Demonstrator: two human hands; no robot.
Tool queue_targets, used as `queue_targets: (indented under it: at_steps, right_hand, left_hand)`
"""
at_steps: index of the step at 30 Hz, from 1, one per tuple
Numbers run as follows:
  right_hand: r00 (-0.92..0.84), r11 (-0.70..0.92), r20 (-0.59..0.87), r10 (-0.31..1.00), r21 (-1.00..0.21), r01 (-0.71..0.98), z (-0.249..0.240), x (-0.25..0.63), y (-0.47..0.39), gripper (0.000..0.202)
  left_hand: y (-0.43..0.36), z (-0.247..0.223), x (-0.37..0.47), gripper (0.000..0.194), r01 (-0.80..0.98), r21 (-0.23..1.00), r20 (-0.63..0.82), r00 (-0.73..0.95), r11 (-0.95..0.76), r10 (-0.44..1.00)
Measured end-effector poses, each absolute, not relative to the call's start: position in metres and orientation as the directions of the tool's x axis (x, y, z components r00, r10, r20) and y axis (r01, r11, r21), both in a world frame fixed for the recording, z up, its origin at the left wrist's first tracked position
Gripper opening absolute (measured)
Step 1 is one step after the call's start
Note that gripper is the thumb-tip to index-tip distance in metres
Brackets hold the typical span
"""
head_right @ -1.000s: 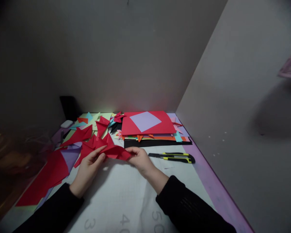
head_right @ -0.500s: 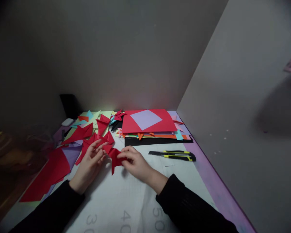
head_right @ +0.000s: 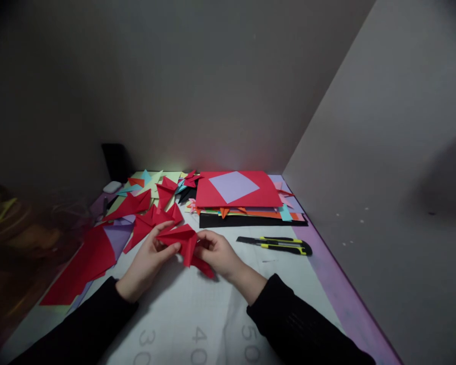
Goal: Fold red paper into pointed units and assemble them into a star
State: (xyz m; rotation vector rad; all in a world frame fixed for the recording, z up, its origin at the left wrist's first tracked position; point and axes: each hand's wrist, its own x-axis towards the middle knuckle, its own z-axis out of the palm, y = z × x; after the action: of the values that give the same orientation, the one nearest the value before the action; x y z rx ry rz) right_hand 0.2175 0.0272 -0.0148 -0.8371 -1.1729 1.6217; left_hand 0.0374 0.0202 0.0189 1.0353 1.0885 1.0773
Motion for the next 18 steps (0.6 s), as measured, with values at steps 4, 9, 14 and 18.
queue_targets:
  at_steps: [4,9,14,18]
  right_hand:
    - [-0.259,0.024,0.083,0.962,-0.975,-0.222,-0.013,0.217,0.028,0.014]
    - [-0.263,0.3,0.282,0.923,-0.953,0.029,-0.009,0.221,0.027,0.011]
    - [-0.312,0.436,0.379,0.871,-0.889,0.139,-0.006,0.223,0.026,0.025]
    - [-0.336,0.477,0.411,0.848,-0.867,0.142,-0.005,0.225,0.025,0.027]
  left_hand:
    - [0.017,0.018,0.039,0.065,-0.046,0.986,-0.148,0.175,0.158,0.974]
    - [0.02,0.015,0.035,0.043,0.026,0.999,0.025,0.04,-0.026,0.999]
    - [0.023,0.01,0.028,0.018,0.133,0.989,0.067,0.03,-0.07,0.997]
    - [0.023,0.011,0.026,0.011,0.163,0.975,0.141,0.067,-0.151,0.988]
